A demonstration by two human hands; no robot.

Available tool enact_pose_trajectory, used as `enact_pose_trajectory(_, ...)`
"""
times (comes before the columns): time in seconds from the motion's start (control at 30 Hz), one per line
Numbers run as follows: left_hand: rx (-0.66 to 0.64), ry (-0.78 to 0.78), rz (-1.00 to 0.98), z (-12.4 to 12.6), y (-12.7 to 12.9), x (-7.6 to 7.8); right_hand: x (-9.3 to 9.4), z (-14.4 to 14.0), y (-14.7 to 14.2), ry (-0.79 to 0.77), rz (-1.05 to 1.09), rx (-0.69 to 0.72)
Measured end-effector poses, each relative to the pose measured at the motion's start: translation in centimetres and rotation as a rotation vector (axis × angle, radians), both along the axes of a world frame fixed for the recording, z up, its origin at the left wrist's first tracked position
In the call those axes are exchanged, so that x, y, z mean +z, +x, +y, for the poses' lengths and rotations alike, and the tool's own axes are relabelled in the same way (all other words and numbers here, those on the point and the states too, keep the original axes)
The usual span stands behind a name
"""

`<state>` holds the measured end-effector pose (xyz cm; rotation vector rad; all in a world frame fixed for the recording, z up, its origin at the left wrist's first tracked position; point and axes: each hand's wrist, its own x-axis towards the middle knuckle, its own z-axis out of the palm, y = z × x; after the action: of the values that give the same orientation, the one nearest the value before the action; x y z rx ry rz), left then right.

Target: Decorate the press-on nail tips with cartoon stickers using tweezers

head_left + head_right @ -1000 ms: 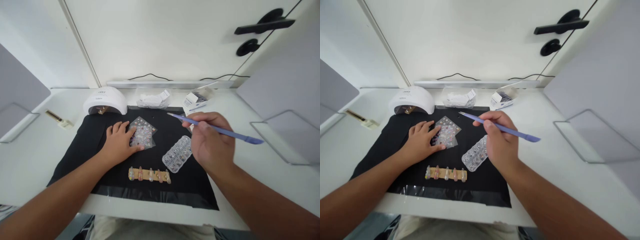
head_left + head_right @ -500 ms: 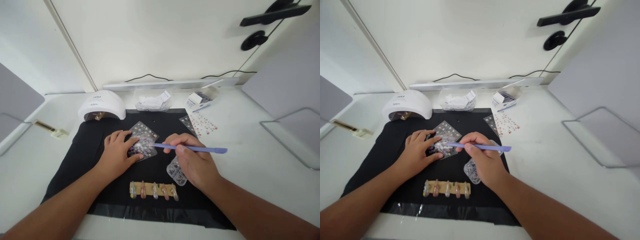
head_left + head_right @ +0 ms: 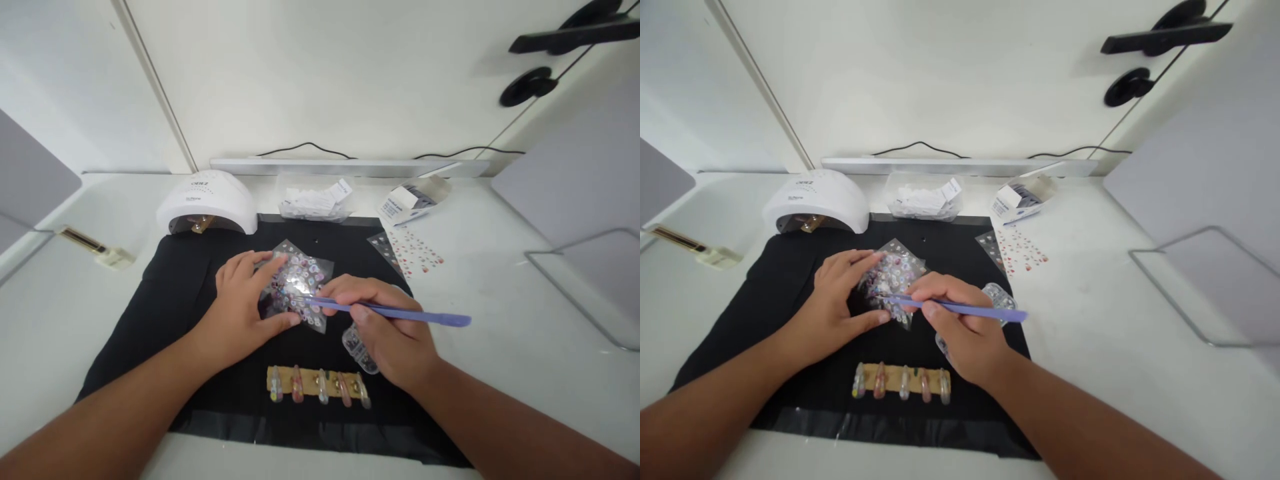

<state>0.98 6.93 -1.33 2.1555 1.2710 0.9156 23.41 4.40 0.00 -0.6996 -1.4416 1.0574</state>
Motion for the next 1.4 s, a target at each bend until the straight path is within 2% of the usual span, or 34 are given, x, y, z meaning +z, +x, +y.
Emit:
enact_pose_trajectory(0.2,-0.128,-0.117,-0.423,-1.8,0.0,0.4,1.1,-1.0,0.8,0.141,0.051,0.012)
enact_pose_trajectory(0.47,-0.181,-0.220,-0.795,-3.8,1.1,1.2,1.7,-2.2,0.9,0.208,0.057,0.042)
enact_pose_trajectory(0.63,-0.146,-0.155,-0.694,-4.0,1.0,1.1,1.6,-2.6,0.7,0.217,0.011,0.052)
enact_pose_trajectory(0.93,-0.167,-0.213,-0.663,-4.1,0.8,2.3,1.7,-3.3,0.8,0.200,0.003,0.085)
enact_pose_trajectory(1.4,-0.236,-0.192,-0.701,-4.7,1.2,1.7,1.6,-3.2,0.7,0.223,-0.005,0.010)
